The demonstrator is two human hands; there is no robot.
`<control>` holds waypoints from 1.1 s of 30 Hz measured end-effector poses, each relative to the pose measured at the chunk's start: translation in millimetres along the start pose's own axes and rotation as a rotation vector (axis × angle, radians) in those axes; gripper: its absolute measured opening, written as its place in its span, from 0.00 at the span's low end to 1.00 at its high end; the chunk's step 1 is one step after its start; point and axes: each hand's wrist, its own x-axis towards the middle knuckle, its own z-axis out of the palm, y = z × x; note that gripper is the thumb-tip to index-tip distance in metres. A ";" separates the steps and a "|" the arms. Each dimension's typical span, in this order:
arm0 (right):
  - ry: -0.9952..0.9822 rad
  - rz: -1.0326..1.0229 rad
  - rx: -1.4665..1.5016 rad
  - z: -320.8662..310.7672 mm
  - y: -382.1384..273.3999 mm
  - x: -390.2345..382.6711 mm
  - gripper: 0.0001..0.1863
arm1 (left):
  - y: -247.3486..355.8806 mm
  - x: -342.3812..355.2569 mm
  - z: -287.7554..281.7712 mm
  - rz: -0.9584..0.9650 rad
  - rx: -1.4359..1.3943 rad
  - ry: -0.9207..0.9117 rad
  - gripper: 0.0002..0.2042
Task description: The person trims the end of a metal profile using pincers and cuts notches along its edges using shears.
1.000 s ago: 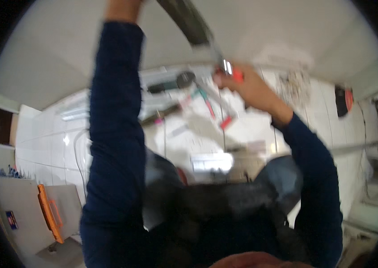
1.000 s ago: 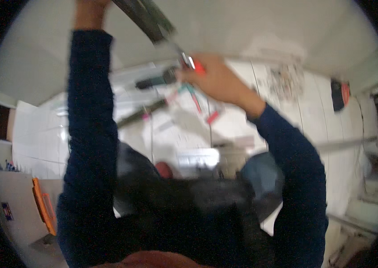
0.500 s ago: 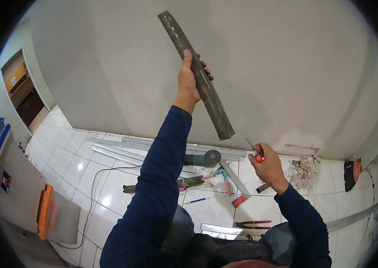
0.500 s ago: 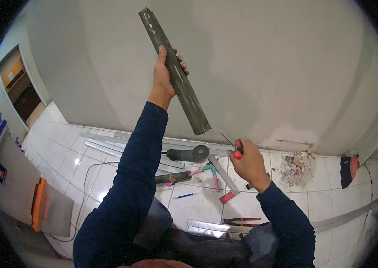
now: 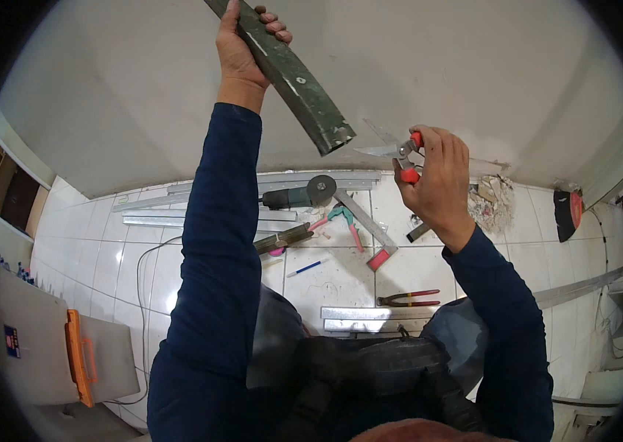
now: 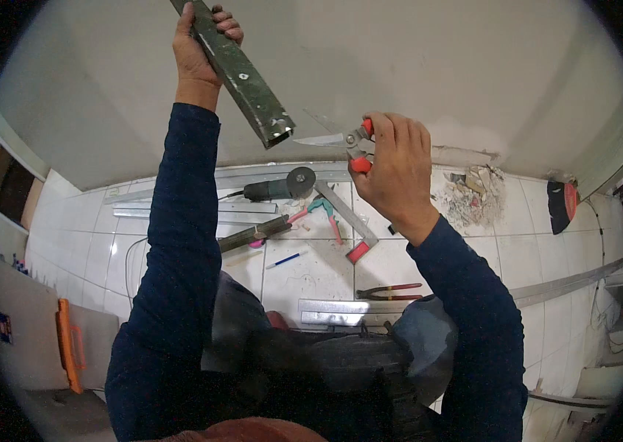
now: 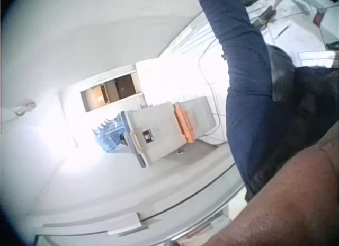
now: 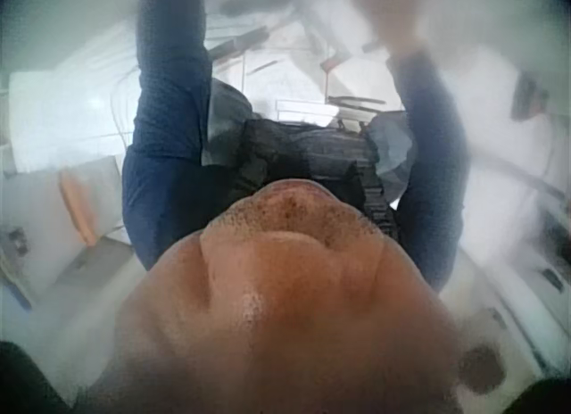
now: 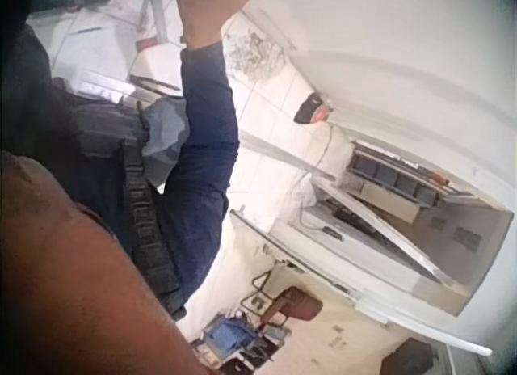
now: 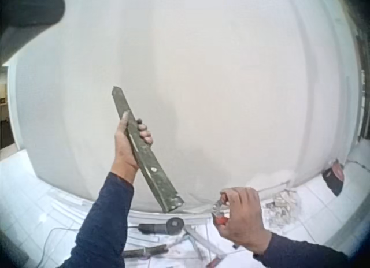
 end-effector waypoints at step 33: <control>-0.203 0.294 0.196 4.8 1.2 -5.1 0.23 | -11.4 10.4 -4.2 0.062 0.298 0.492 0.15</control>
